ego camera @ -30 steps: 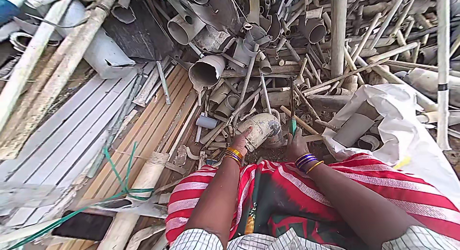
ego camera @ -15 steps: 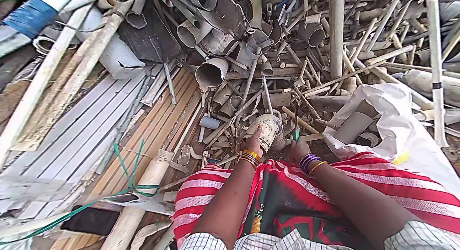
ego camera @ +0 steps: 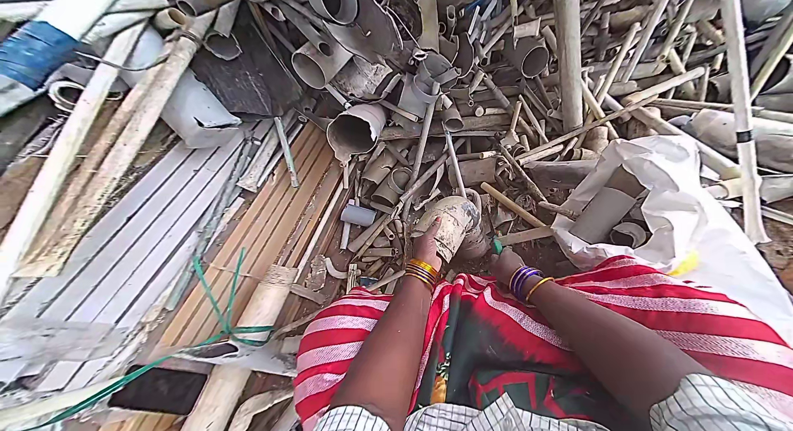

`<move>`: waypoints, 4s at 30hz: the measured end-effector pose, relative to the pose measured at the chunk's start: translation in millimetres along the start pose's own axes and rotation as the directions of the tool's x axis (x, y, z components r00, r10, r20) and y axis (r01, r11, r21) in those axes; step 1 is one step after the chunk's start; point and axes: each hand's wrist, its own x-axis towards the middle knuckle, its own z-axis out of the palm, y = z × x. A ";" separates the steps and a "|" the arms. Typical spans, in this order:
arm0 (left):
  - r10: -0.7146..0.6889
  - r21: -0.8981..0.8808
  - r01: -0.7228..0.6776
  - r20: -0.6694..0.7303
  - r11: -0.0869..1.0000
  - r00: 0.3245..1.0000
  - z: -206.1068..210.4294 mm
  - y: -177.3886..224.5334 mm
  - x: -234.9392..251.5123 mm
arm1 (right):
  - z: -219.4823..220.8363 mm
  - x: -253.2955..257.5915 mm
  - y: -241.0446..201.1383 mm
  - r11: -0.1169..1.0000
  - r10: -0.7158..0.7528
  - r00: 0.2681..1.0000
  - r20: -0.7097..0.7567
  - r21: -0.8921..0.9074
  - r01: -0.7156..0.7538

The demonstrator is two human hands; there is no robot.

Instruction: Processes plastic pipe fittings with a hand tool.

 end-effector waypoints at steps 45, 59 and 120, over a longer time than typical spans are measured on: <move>0.011 -0.239 -0.026 -0.062 0.971 0.998 18.5 -7.0 -18.0 | 1.5 -3.9 0.0 0.999 -0.052 0.998 -0.020 -0.006 0.052; -0.020 -0.398 -0.019 -0.095 0.917 0.995 22.4 -1.0 -12.6 | 3.1 -11.0 -6.4 0.982 -0.169 0.986 0.015 -0.088 0.169; 0.046 0.190 -0.095 0.243 0.977 0.969 20.9 28.7 0.6 | 9.9 -28.5 -5.0 0.661 -0.746 0.532 -0.401 -0.541 0.520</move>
